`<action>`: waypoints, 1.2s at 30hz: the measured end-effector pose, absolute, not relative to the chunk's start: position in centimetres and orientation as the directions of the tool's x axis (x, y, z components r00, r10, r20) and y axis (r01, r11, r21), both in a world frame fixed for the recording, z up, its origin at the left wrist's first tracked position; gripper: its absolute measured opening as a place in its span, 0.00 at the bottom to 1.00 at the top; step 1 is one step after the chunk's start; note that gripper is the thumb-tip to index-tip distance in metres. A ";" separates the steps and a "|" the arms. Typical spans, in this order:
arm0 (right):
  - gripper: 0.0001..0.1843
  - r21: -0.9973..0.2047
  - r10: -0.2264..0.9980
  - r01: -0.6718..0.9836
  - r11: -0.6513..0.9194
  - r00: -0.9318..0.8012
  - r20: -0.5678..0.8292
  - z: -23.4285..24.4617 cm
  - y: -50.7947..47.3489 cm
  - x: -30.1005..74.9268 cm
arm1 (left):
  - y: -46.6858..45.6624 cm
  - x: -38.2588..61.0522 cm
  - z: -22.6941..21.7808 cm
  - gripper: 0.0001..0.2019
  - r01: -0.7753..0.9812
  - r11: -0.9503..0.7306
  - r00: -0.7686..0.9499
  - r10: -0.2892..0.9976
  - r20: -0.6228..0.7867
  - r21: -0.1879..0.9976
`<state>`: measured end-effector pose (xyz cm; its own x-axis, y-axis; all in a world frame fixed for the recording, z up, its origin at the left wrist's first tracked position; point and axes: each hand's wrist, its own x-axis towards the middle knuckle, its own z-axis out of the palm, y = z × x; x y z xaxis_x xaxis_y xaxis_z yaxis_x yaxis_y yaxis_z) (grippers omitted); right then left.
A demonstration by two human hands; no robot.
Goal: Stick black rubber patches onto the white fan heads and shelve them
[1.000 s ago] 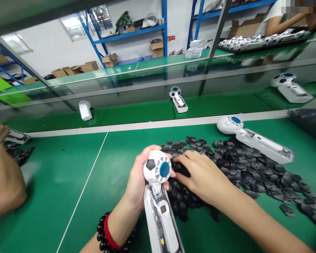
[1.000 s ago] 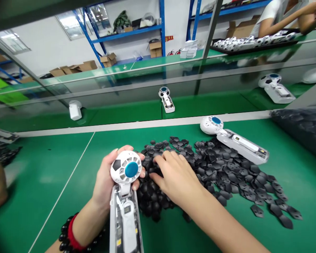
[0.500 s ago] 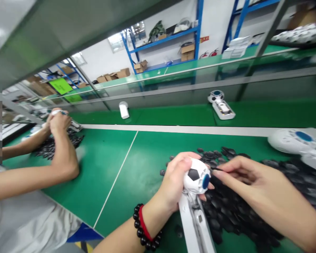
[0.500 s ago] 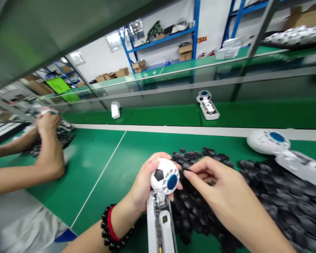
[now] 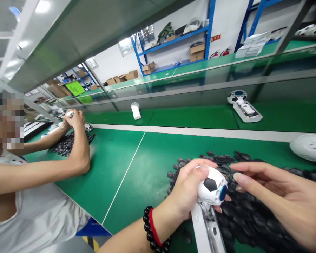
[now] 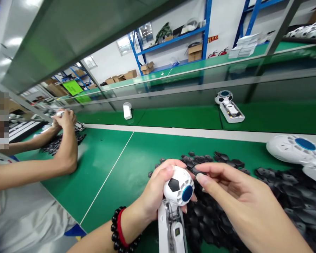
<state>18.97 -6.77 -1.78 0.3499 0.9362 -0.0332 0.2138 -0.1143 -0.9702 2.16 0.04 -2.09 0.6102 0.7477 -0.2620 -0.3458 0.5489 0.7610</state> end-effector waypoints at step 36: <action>0.17 -0.354 0.585 0.652 0.671 -0.171 0.793 -1.0 -6.7 16.6 | 0.2 0.3 -0.9 0.14 -0.345 0.130 0.568 0.818 0.096 0.930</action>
